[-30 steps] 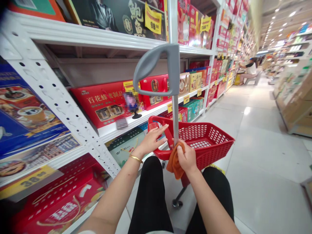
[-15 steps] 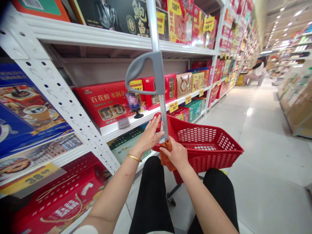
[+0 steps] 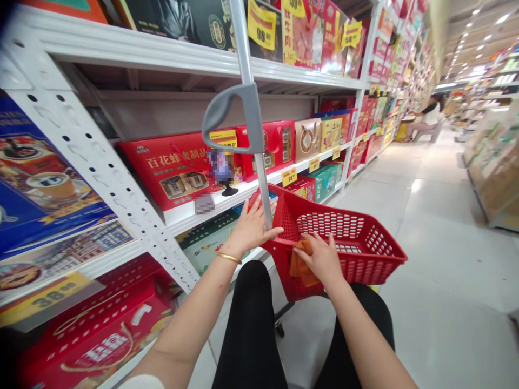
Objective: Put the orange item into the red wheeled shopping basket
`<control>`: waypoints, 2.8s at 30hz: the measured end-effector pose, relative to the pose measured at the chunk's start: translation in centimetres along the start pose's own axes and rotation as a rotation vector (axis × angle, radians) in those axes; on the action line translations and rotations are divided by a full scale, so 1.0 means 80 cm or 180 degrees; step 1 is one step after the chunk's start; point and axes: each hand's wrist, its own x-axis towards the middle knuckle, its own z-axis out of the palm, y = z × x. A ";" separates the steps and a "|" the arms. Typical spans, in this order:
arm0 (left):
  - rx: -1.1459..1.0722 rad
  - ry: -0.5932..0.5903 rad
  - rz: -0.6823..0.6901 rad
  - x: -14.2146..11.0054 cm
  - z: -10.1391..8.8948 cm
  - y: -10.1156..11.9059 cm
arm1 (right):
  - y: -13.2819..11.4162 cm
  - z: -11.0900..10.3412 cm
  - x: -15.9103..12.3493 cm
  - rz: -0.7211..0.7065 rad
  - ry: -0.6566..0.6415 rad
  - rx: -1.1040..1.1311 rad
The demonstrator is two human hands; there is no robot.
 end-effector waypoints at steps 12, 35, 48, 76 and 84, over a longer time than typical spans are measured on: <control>-0.0147 0.0045 0.0057 0.003 0.006 -0.026 | -0.057 -0.001 0.048 0.0029 -0.0530 0.0043; -0.0195 -0.0193 -0.0022 0.036 0.027 -0.092 | 0.010 0.008 0.048 0.0343 -0.1063 -0.0559; -0.0202 -0.0143 -0.0052 0.044 0.029 -0.087 | 0.028 0.009 0.044 0.0604 -0.0980 -0.0572; -0.0320 -0.0016 -0.0084 0.076 0.049 -0.079 | 0.054 0.011 0.059 0.0720 -0.0928 -0.0623; -0.0259 -0.0143 -0.0145 0.070 0.043 -0.078 | 0.048 0.008 0.060 0.0748 -0.1115 -0.0673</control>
